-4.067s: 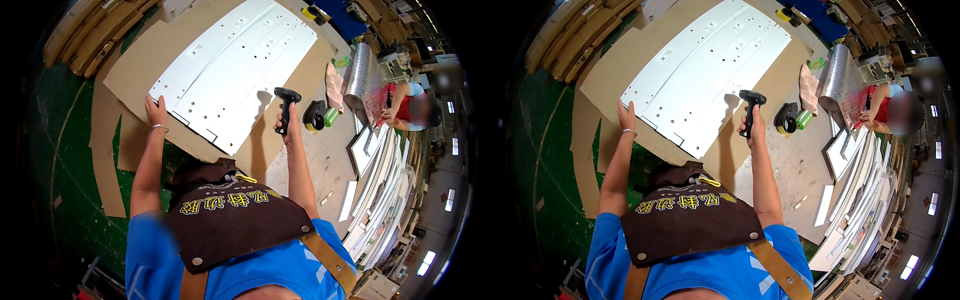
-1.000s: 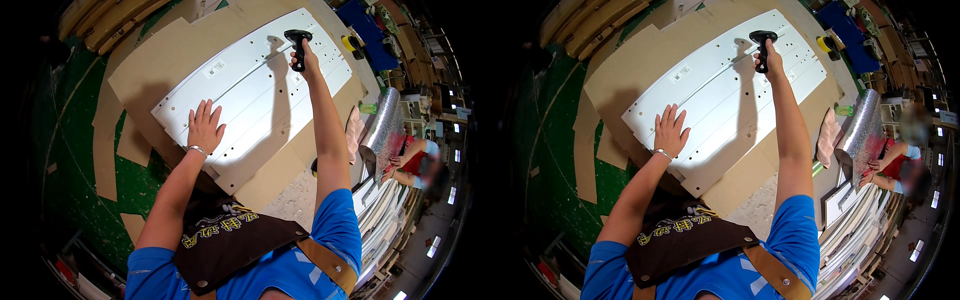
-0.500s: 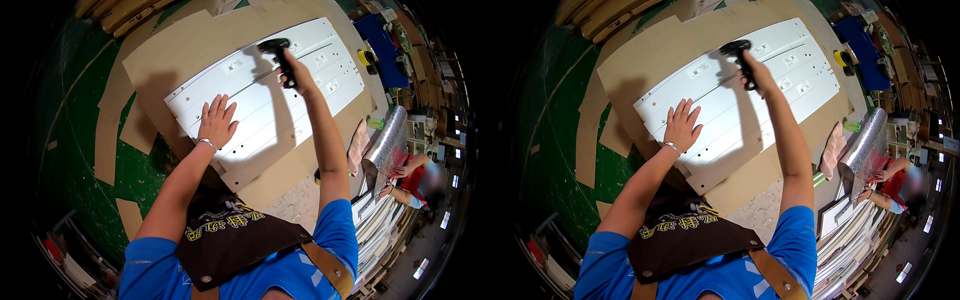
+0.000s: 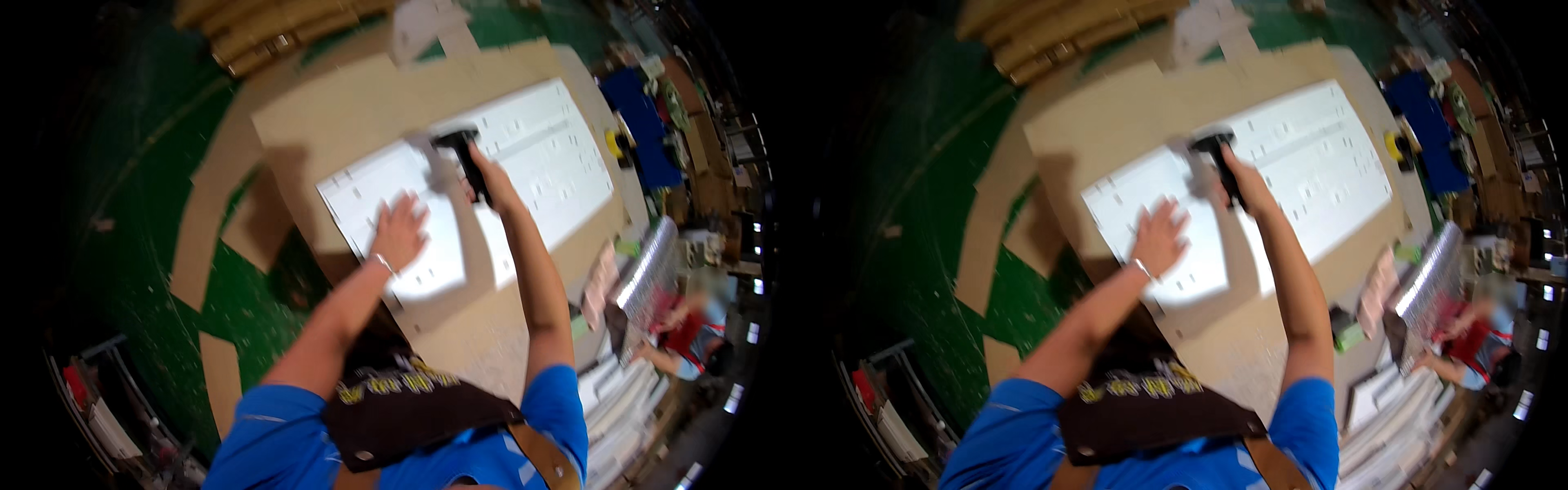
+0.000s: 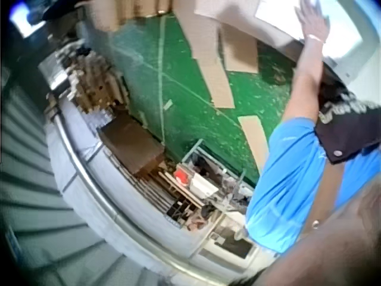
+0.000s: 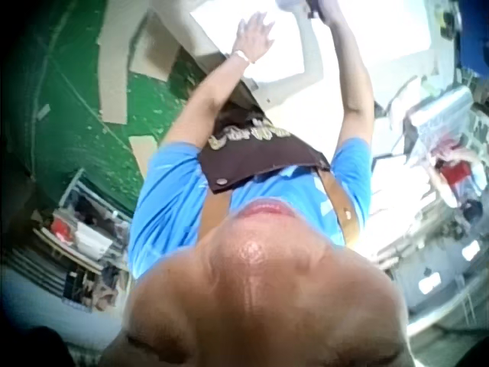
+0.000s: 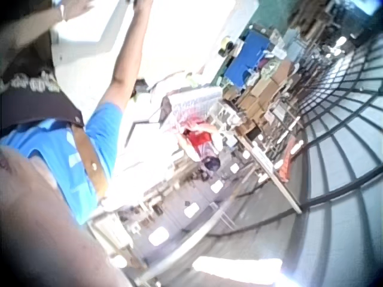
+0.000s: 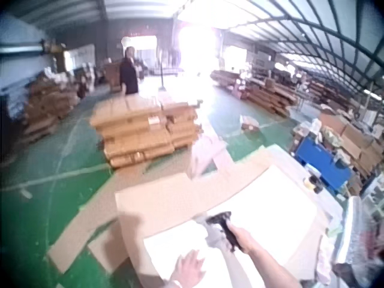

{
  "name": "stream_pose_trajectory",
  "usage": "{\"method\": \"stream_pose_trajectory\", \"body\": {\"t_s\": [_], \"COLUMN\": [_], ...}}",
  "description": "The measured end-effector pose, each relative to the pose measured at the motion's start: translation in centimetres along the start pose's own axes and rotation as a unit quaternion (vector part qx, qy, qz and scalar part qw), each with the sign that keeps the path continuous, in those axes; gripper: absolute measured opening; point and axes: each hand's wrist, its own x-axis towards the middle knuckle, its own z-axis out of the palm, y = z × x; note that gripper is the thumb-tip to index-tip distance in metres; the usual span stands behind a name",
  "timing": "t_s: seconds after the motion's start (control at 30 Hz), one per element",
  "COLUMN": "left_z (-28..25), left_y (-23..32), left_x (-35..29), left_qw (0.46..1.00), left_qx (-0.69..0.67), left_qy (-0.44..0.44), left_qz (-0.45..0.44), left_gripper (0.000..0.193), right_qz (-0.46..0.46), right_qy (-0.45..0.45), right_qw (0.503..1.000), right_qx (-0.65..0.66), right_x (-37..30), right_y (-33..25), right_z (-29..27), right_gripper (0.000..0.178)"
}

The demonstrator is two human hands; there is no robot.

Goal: The person assembles white furniture panels on a workbench, using a handheld barcode scanner to scan labels on the panels. They pick up and align multiple white boards and smaller pieces, occasionally scanning them before placing them down.

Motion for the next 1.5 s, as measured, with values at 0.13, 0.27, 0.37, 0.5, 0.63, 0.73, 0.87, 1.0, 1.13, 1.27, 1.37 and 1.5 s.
{"method": "stream_pose_trajectory", "body": {"t_s": [0.13, 0.27, 0.37, 0.5, 0.63, 0.73, 0.87, 1.0, 1.13, 1.27, 1.37, 1.5], "left_z": [0.0, -1.5, -2.6, -1.0, -0.2, -1.5, 1.2, 0.8, -1.9, -0.9, 1.2, -1.8], "left_y": [-1.4, -2.0, -3.9, -10.5, -15.2, -13.0, -15.4, -15.4, -12.9, -14.6, -18.4, -13.6], "left_x": [-1.2, -1.3, 0.6, 4.1, 7.5, 9.4, 10.3, 10.2, 9.5, 10.8, 12.9, 11.2], "left_qw": [1.0, 0.996, 0.991, 0.975, 0.994, 0.992, 0.992, 0.989, 0.969, 0.975, 0.982, 0.985], "left_qx": [0.004, -0.069, -0.088, -0.136, -0.093, -0.113, -0.118, -0.143, -0.232, -0.197, -0.152, -0.061], "left_qy": [-0.001, 0.058, 0.088, 0.156, -0.004, -0.054, -0.044, -0.032, -0.085, -0.101, -0.108, -0.158], "left_qz": [-0.027, 0.02, 0.049, 0.08, 0.061, 0.022, 0.006, 0.031, 0.015, 0.0, -0.023, -0.036], "left_gripper": [0.059, 0.057, 0.061, 0.065, 0.069, 0.069, 0.066, 0.059, 0.058, 0.063, 0.064, 0.06], "right_qz": [-0.086, -0.142, -0.176, -0.08, 0.046, -0.003, 0.017, -0.054, 0.025, 0.038, 0.003, -0.145], "right_qy": [0.106, 0.39, 0.509, 0.664, 0.677, 0.686, 0.575, 0.6, 0.55, 0.52, 0.46, 0.618], "right_qw": [0.987, 0.905, 0.842, 0.719, 0.701, 0.648, 0.781, 0.768, 0.798, 0.801, 0.838, 0.723], "right_qx": [0.081, 0.095, 0.008, -0.189, -0.22, -0.331, -0.244, -0.218, -0.246, -0.294, -0.295, -0.271], "right_x": [-0.2, -5.2, -11.7, -18.5, -20.9, -22.1, -20.6, -16.5, -16.8, -16.1, -19.1, -28.0], "right_y": [1.8, 8.8, 17.7, 24.7, 28.5, 27.7, 22.5, 23.4, 23.0, 23.0, 23.4, 30.5], "right_z": [2.4, -0.3, -3.0, -2.1, -1.2, 0.9, 6.9, 14.0, 14.5, 15.2, 12.8, 5.6], "right_gripper": [0.046, 0.047, 0.053, 0.064, 0.074, 0.072, 0.054, 0.077, 0.088, 0.086, 0.084, 0.073]}}
